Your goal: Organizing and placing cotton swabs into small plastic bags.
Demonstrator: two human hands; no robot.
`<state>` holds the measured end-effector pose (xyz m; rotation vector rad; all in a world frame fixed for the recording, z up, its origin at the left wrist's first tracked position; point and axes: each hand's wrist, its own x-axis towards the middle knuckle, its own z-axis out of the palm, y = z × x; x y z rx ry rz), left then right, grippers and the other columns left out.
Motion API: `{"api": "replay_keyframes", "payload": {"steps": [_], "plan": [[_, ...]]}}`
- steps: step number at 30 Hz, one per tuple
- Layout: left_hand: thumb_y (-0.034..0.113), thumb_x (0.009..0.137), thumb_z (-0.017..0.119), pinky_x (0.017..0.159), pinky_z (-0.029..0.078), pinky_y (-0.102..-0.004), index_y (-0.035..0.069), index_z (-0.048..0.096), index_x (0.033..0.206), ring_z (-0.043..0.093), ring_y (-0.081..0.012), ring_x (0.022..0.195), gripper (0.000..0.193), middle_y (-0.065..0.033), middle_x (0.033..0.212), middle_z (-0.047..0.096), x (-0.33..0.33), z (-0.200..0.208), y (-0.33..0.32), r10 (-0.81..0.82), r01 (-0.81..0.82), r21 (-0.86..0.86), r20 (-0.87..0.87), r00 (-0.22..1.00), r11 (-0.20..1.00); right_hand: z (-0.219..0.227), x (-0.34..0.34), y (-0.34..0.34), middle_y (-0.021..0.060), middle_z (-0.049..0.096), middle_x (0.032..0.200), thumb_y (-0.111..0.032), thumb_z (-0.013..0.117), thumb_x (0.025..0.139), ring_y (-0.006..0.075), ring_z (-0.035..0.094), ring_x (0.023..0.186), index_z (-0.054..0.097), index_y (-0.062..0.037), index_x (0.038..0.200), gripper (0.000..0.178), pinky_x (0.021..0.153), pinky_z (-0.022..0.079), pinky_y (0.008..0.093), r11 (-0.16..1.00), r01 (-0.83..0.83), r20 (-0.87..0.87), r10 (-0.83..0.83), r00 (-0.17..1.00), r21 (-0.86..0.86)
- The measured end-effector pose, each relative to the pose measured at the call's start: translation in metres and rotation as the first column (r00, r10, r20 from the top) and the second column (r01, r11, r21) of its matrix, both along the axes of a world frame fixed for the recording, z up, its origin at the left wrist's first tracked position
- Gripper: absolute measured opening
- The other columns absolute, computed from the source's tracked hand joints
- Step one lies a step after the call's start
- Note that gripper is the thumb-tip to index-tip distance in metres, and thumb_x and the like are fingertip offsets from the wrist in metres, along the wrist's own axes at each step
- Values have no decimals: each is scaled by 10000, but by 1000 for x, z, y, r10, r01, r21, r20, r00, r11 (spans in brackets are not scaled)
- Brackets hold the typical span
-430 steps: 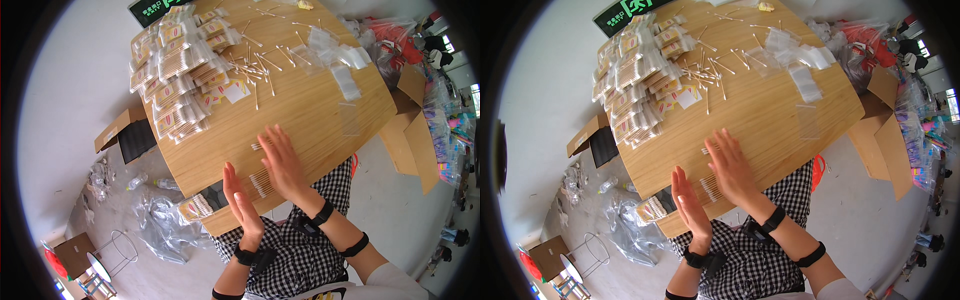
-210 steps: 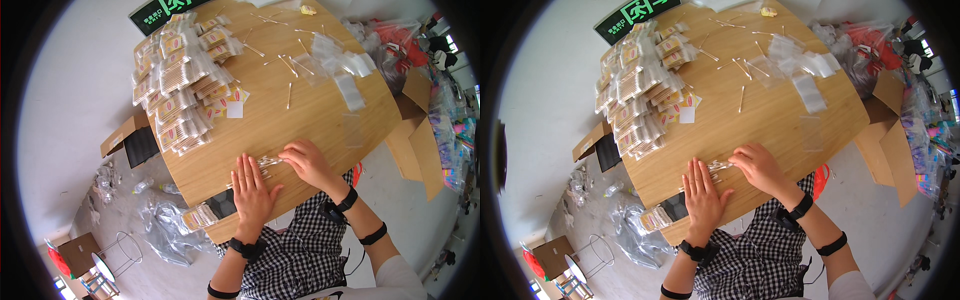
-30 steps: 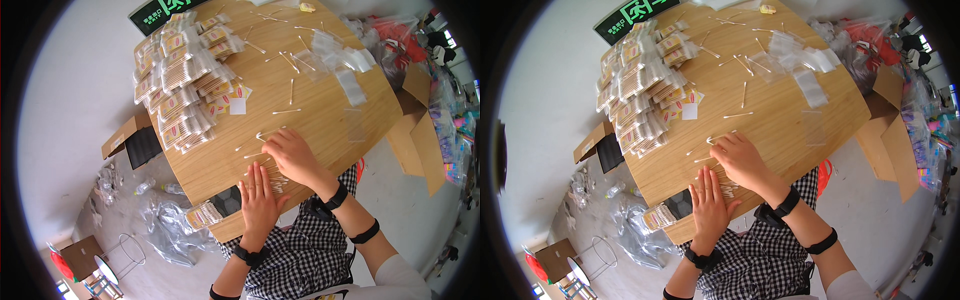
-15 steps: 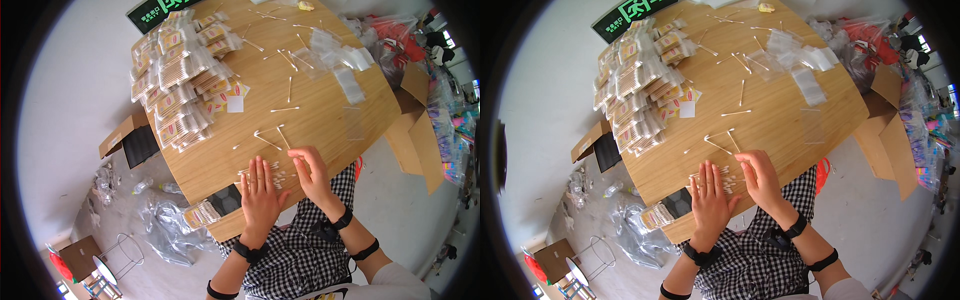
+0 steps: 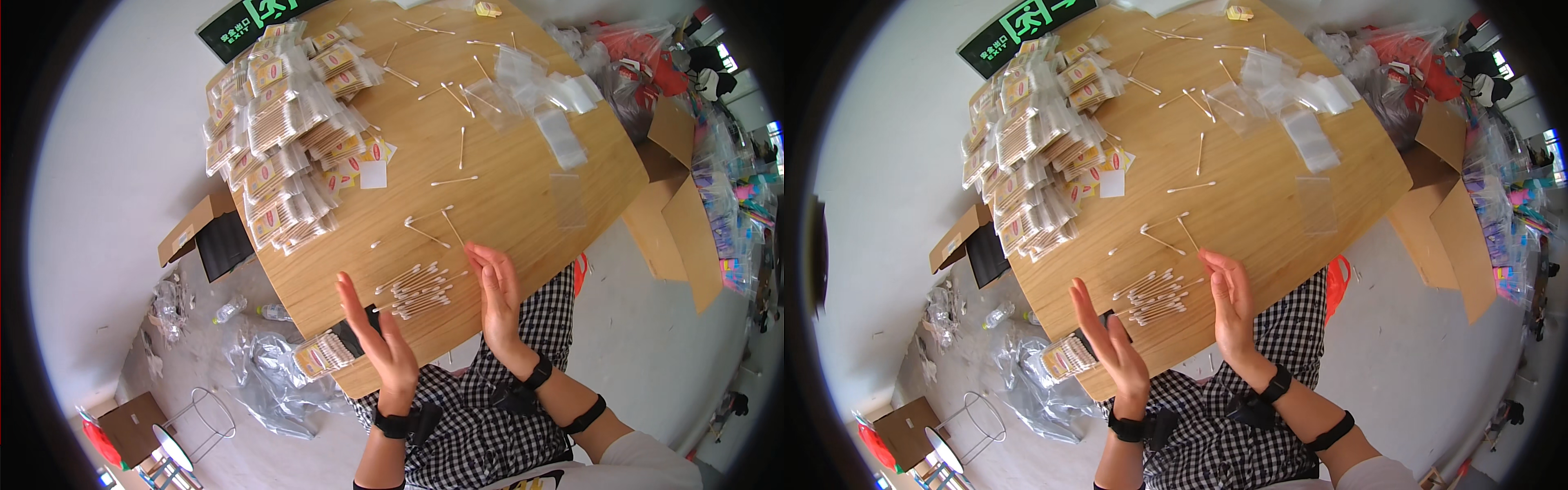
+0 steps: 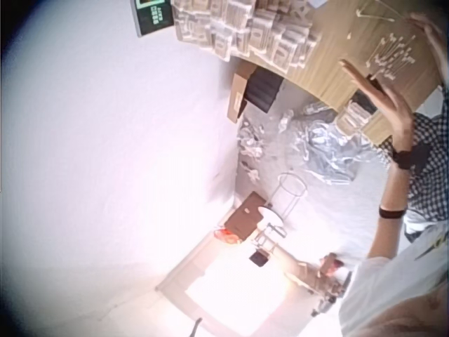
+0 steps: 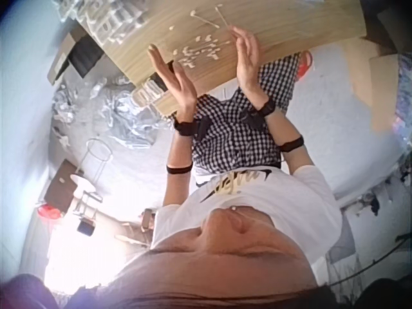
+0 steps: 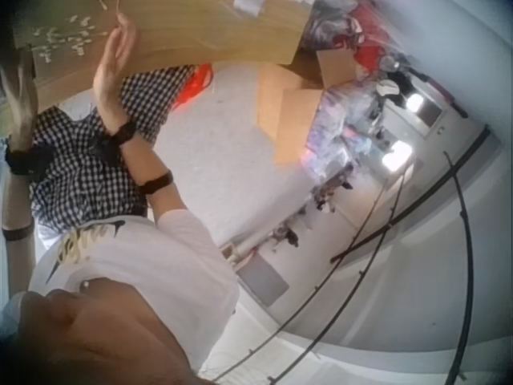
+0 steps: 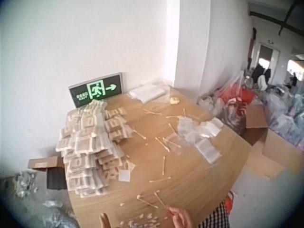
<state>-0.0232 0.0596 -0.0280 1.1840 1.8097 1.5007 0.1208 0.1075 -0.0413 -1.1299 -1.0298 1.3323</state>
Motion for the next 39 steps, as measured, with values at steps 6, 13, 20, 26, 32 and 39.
{"api": "replay_keyframes", "payload": {"steps": [6,13,20,26,32,39], "plan": [[304,1058,365,1220,92,-427,22,129,1559,176,-296,1500,621,-185,1601,239,-4,-6,-4,54,-63,15,349,936,998,0,-11,-6,199,456,1432,-327,391,1071,281,406,1373,457,13,1342,440,1181,282,429,1000,-16,-20,16,1000,4],[269,1036,464,1219,135,-426,2,227,1527,238,-299,1476,607,-184,1554,335,-2,-2,-4,109,-133,27,425,899,991,-3,-19,-6,162,521,1370,-145,517,1024,277,489,1295,504,-8,1272,284,1133,360,395,997,13,-6,-13,1000,76],[14,850,692,968,413,-424,32,623,1019,498,-312,1088,183,-130,1146,536,-35,7,-14,-89,-51,-310,-422,902,949,-1,16,14,99,614,1003,61,608,862,278,563,948,601,-51,1052,221,827,468,386,896,-328,732,6,682,298],[25,807,728,846,441,-417,41,620,896,495,-323,980,141,-124,1018,513,-51,11,-12,-211,48,-327,-486,848,944,5,26,26,75,610,924,48,622,849,277,557,885,580,-47,965,155,791,463,384,836,-477,811,69,582,271],[19,791,734,809,448,-417,37,620,873,508,-309,928,142,-120,994,508,-58,11,-8,-267,102,-322,-525,808,941,14,27,39,64,594,905,23,628,838,272,560,902,578,-64,930,136,817,457,386,766,-607,861,147,487,213],[6,768,738,803,446,-420,31,618,853,512,-310,916,149,-117,961,514,-61,10,-6,-290,140,-312,-512,808,940,20,26,44,65,566,890,9,629,820,268,555,907,554,-63,884,122,835,459,382,718,-673,896,163,412,179]]}}
